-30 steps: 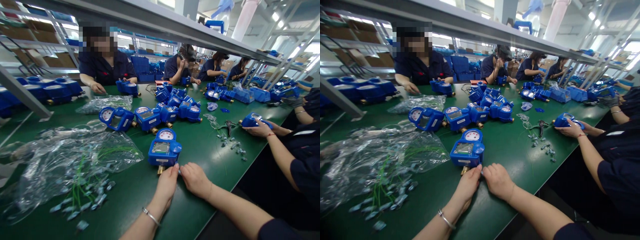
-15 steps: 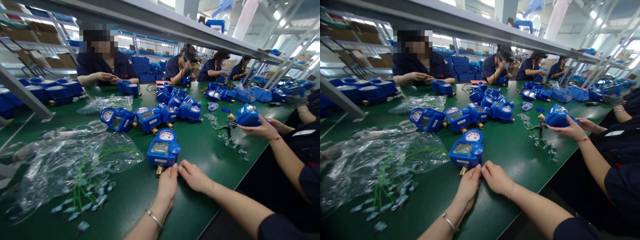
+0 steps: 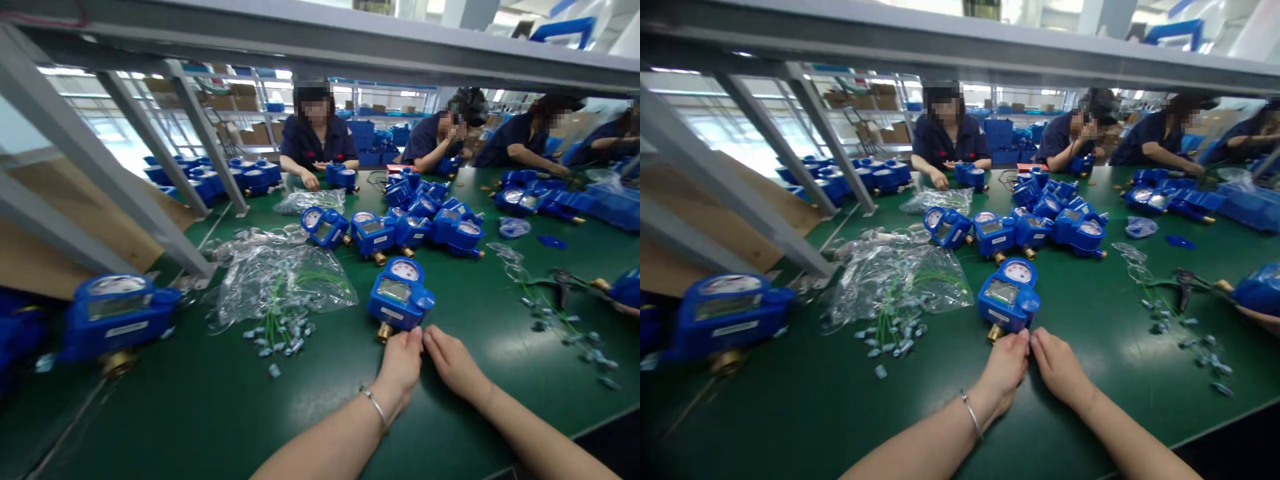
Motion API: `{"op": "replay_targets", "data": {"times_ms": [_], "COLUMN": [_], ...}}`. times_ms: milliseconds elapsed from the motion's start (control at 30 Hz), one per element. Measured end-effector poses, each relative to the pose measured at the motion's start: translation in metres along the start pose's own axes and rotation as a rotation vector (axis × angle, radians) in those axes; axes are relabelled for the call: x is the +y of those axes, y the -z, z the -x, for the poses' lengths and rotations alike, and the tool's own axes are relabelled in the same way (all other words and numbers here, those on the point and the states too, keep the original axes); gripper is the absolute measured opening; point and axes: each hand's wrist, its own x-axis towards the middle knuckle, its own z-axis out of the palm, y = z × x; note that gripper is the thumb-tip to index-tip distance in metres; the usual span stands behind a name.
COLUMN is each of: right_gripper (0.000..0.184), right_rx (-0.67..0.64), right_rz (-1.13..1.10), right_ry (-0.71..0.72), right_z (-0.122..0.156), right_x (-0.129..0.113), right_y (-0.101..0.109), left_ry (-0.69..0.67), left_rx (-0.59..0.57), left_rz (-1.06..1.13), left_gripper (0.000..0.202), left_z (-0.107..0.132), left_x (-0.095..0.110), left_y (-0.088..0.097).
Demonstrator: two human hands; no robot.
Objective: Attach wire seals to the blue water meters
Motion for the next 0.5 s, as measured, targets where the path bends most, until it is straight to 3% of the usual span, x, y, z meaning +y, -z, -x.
{"op": "replay_targets", "data": {"times_ms": [67, 133, 233, 367, 433, 500], "right_gripper": [0.024, 0.027, 0.047, 0.063, 0.068, 0.072], "right_rx": [-0.012, 0.058, 0.220, 0.362, 0.412, 0.450], "right_rz": [-0.090, -0.197, -0.397, -0.626, -0.685, -0.721], "right_ry": [-0.108, -0.240, -0.309, -0.342, -0.400, -0.426], "right_z": [0.005, 0.009, 0.010, -0.003, -0.015, -0.030], "right_x": [0.002, 0.002, -0.005, -0.023, -0.030, -0.034], "right_y": [0.003, 0.005, 0.005, 0.001, -0.003, -0.007], "left_ry": [-0.008, -0.017, -0.115, -0.290, -0.266, -0.203], "left_rx": [-0.019, -0.059, -0.051, 0.261, 0.429, 0.529], "left_rz": [-0.125, -0.263, -0.508, -0.824, -0.964, -1.071], "left_gripper": [0.051, 0.058, 0.049, 0.028, 0.028, 0.027], "left_z": [0.008, 0.021, 0.042, 0.044, 0.032, 0.014], "left_x": [0.001, 0.007, 0.030, 0.069, 0.082, 0.089], "left_y": [0.003, 0.014, 0.052, 0.139, 0.179, 0.206]}}
